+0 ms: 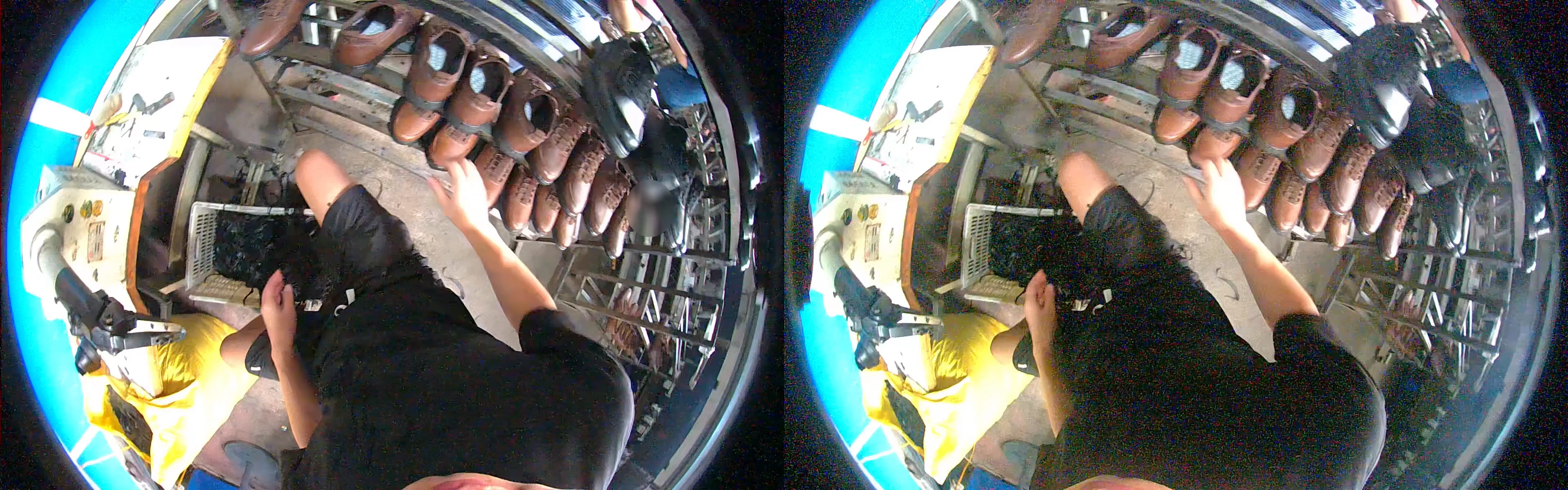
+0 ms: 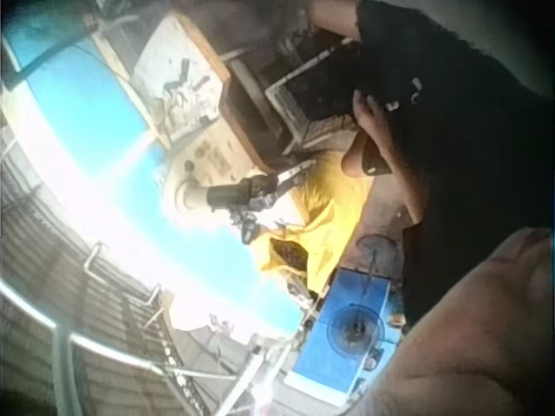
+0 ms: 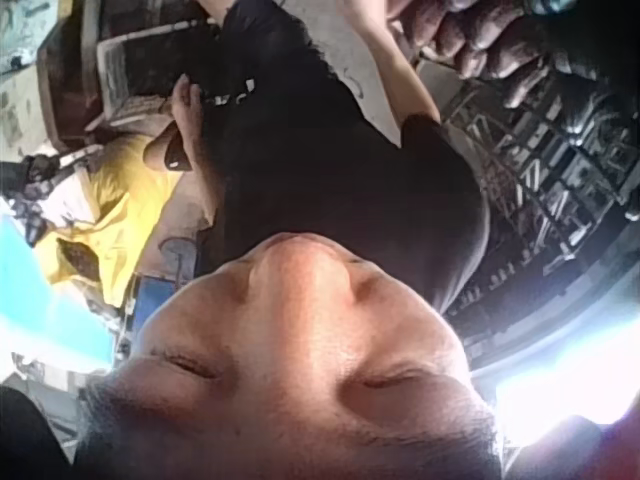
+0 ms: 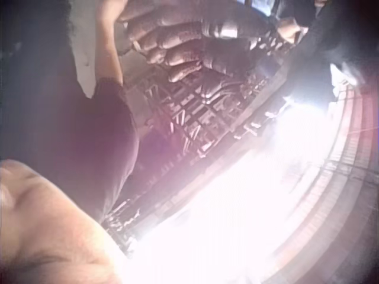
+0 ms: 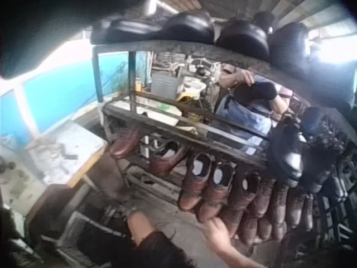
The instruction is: Using a machine to attach or press parts of a shoe during manufacturing.
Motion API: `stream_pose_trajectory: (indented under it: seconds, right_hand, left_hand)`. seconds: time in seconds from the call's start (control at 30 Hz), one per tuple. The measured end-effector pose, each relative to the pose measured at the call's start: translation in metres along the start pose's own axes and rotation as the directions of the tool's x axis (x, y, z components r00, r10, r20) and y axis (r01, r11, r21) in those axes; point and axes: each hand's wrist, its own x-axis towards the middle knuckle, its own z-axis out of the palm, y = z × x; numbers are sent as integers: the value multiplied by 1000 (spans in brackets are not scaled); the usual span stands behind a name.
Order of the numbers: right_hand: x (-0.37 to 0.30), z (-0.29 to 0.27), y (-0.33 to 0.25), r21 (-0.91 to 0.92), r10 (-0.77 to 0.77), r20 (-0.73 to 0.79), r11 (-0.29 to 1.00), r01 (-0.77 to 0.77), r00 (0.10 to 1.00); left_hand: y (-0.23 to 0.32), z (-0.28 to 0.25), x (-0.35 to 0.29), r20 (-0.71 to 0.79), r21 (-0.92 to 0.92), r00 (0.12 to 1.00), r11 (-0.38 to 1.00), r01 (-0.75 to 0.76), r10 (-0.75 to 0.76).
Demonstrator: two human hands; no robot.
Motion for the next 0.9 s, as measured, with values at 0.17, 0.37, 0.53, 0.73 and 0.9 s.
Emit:
stream_pose_trajectory:
  seconds: [0.17, 0.37, 0.53, 0.73, 0.9]
  right_hand:
    - [90, 143, 30, -473, 154, 146, 879, -68, 977]
    - [91, 119, -23, -253, -322, 141, 902, 349, 936]
    - [71, 7, -143, 308, -505, -23, 817, 487, 863]
    - [70, 22, -160, 838, -305, 462, -157, -523, 833]
    - [76, 67, -128, 670, -411, 624, -156, -726, 664]
  left_hand:
    - [45, 3, -3, 137, 334, 985, 931, -149, 109]
    - [61, -4, -17, 29, 140, 999, 990, -21, 17]
    - [68, -9, -12, -104, -241, 994, 971, 7, -33]
    - [99, -29, 4, -97, -966, 992, 233, -114, 83]
    - [140, -48, -15, -208, -867, 971, 438, -239, 118]
